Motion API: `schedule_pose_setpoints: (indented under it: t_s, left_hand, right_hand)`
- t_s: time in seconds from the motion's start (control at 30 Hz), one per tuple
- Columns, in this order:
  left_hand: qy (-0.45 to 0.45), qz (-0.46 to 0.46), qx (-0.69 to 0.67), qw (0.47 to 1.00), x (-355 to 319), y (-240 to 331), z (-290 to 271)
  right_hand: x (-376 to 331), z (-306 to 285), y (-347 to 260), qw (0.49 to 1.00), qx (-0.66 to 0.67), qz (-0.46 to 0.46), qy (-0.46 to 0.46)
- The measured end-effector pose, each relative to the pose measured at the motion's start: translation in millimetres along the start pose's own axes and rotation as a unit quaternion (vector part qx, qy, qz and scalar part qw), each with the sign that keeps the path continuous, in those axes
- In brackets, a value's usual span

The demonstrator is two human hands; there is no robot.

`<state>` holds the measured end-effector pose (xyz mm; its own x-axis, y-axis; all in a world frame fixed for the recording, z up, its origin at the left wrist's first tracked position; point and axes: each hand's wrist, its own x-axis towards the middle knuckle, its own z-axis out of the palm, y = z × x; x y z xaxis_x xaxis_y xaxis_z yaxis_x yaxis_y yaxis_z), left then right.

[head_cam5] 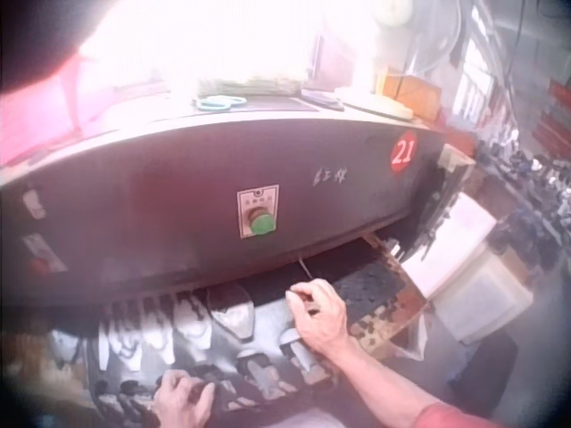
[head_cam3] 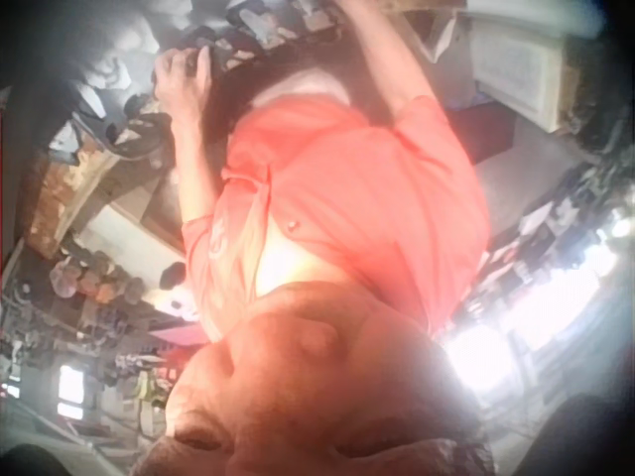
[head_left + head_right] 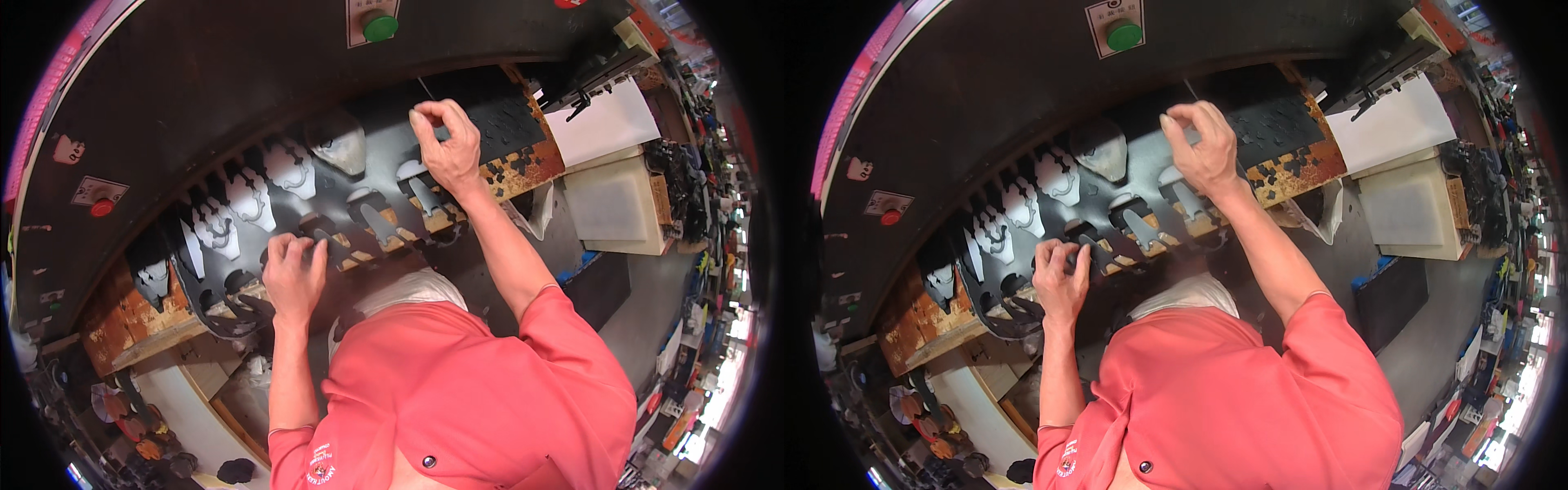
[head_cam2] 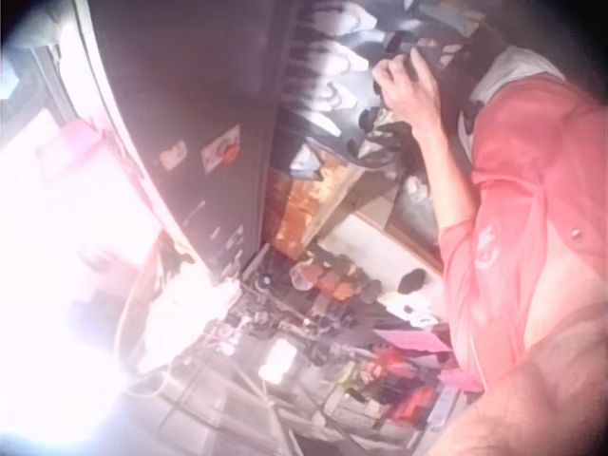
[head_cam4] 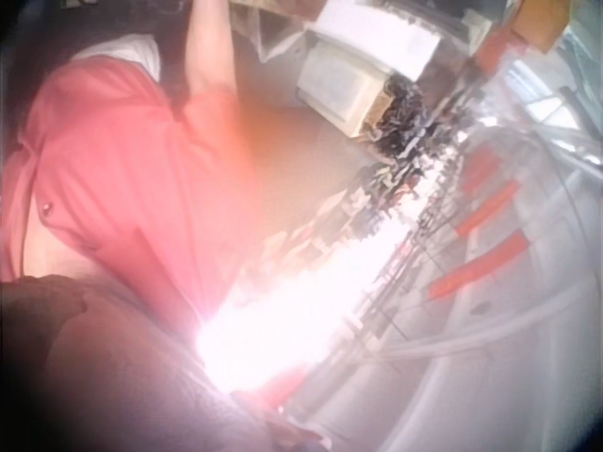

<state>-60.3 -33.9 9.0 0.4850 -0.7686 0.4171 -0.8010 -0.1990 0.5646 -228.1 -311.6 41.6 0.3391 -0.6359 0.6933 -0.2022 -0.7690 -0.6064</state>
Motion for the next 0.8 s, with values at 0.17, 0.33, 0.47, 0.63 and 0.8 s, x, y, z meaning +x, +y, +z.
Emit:
schedule_pose_setpoints:
  t_s: [0.17,0.33,0.47,0.63,0.8]
  left_hand:
    - [0.025,-0.009,0.015,1.000,-1.2,4.6,1.3]
    - [0.053,-0.003,0.013,0.999,-3.1,4.7,2.5]
    - [0.054,-0.025,0.027,0.998,-4.5,3.8,4.5]
    - [0.047,-0.025,0.038,0.998,-3.0,5.5,2.4]
    - [0.046,-0.032,0.028,0.998,-2.8,5.3,2.2]
  right_hand:
    - [42.2,5.5,-38.5,0.991,0.068,-0.109,0.044]
    - [30.5,2.9,-41.5,0.992,0.036,-0.123,0.003]
    - [-48.4,-12.6,-32.6,0.998,0.052,-0.006,-0.033]
    - [-90.8,-8.0,-21.6,0.995,-0.009,-0.026,-0.095]
    - [-86.7,-5.4,-17.7,0.994,-0.012,-0.021,-0.108]
